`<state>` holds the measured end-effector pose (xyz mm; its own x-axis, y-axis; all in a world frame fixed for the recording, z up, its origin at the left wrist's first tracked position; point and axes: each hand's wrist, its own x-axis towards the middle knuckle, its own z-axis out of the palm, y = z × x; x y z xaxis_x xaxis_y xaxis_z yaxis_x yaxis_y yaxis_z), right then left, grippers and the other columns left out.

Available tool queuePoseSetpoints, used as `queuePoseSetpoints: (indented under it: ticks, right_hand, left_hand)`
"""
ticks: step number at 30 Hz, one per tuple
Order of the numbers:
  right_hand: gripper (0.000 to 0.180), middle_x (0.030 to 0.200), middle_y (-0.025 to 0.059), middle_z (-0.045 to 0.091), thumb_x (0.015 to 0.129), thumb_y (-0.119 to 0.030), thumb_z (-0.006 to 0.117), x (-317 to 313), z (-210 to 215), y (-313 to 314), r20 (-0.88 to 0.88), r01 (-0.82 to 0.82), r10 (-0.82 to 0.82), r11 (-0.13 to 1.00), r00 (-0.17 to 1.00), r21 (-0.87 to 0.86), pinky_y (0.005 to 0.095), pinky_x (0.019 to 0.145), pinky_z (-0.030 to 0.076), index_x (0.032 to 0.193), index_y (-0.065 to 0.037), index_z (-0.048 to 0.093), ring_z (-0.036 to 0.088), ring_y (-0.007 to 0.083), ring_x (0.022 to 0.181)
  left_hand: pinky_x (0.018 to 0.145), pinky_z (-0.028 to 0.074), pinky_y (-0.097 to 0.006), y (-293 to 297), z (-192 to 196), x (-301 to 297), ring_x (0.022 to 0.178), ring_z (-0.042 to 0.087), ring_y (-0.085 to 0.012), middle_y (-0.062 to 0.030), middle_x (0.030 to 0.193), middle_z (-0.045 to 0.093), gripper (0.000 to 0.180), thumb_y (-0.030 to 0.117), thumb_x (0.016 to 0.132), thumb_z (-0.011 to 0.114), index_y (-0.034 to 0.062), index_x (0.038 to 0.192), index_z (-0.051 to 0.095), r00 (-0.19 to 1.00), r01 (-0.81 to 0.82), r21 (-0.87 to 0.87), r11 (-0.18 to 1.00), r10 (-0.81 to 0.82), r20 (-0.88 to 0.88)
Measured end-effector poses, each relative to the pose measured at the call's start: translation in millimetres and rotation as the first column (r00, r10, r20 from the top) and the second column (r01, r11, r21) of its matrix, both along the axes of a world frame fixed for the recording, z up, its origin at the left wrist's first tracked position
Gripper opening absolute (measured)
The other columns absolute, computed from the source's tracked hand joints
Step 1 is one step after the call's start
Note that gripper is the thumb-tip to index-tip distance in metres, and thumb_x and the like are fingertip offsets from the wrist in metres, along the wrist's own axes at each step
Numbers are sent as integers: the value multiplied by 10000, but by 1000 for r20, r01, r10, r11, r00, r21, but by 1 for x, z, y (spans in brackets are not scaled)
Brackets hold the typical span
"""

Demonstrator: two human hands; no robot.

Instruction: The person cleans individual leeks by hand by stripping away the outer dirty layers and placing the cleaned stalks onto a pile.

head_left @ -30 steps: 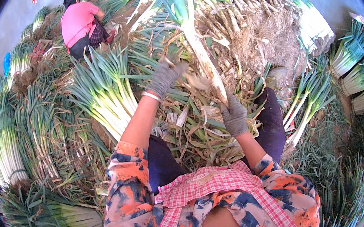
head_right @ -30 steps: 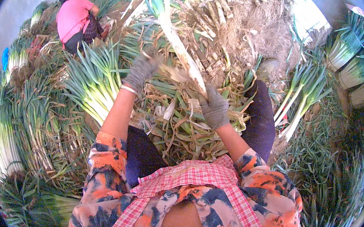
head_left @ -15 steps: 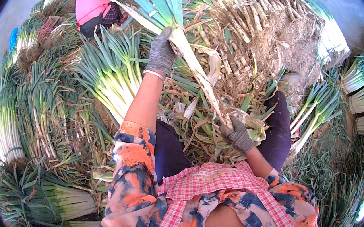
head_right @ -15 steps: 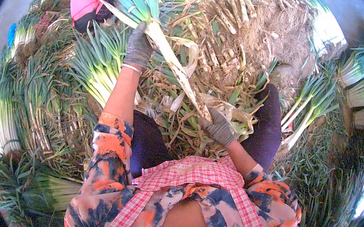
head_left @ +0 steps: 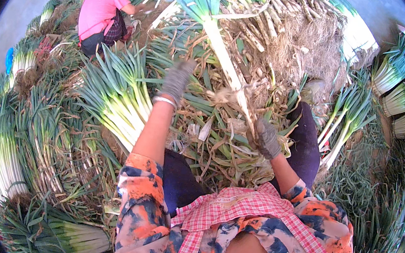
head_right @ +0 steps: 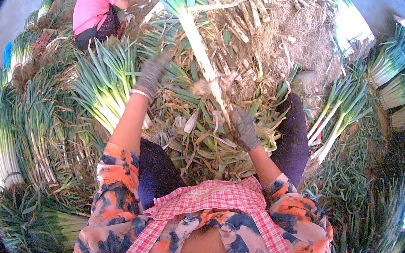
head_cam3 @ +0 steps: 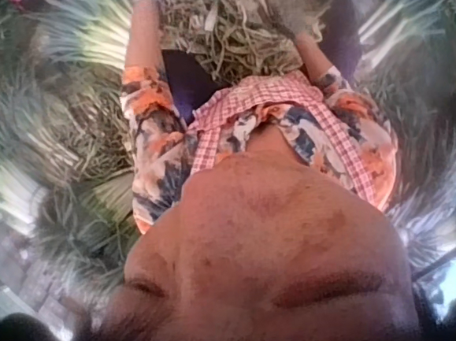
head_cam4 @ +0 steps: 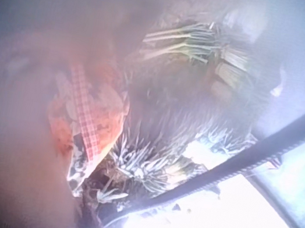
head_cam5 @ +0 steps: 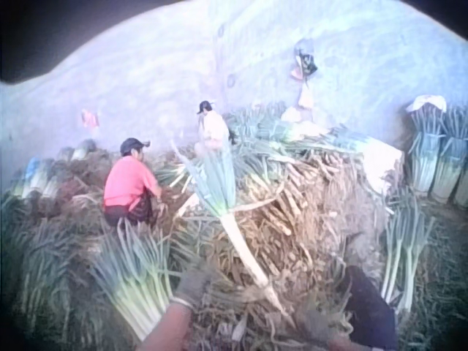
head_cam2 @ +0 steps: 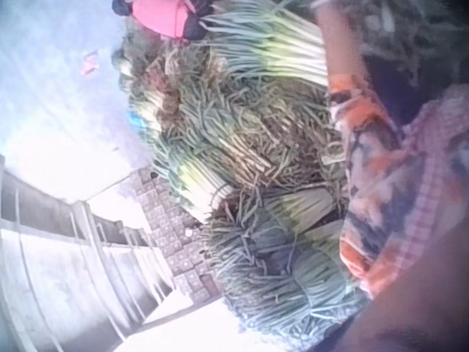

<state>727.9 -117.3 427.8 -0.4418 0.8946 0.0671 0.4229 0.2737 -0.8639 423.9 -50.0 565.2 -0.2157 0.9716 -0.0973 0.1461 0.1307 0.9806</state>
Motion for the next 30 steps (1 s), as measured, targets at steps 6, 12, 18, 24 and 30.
queuePoseSetpoints:
  ticks: [6, 12, 18, 24, 30]
  right_hand:
    - [352, 873, 149, 564, 769, -202, 588, -3, -36, -69, -324, -30, -88, 939, 942, -341, 360, 697, 439, 1075, -48, 506, 555, 279, 789]
    - [472, 1024, 124, 523, 689, -147, 660, -72, 100, 21, -225, 268, -181, 849, 957, 456, 320, 822, 421, 1095, -14, 461, 508, 199, 948]
    - [470, 950, 136, 568, 707, -254, 662, -125, 147, 100, -77, -21, 44, 963, 996, 268, 329, 757, 455, 1096, -55, 491, 561, 243, 823]
    - [145, 573, -21, 372, 821, -225, 499, -92, 245, 100, -738, -238, 184, 971, 649, 33, 240, 548, 411, 754, -100, 471, 386, 78, 529]
    - [109, 538, -34, 321, 857, -169, 453, 36, 261, 158, -961, -80, 269, 961, 55, 265, 252, 518, 363, 788, -88, 476, 326, 82, 469]
  left_hand:
    - [383, 383, -210, 28, -14, -27, 517, 493, -111, -34, 718, 555, 245, 229, 798, 592, 66, 955, 499, 861, 28, 164, 986, -107, 497]
    - [425, 444, -230, 14, -6, -10, 635, 562, -132, -35, 807, 576, 258, 111, 786, 593, 102, 1025, 496, 843, -56, 139, 989, -28, 537]
    - [447, 501, -218, -6, 12, 12, 675, 592, -130, -49, 899, 596, 373, 86, 760, 617, 76, 1108, 485, 893, 20, 195, 981, -105, 438]
    - [509, 503, -244, -13, 7, 1, 724, 581, -136, -42, 918, 586, 326, 120, 774, 607, 36, 1071, 505, 935, 47, 199, 979, -113, 337]
    - [494, 501, -258, -3, 4, 8, 707, 584, -140, -56, 893, 587, 323, 127, 765, 620, 36, 1055, 509, 935, 28, 194, 981, -94, 343]
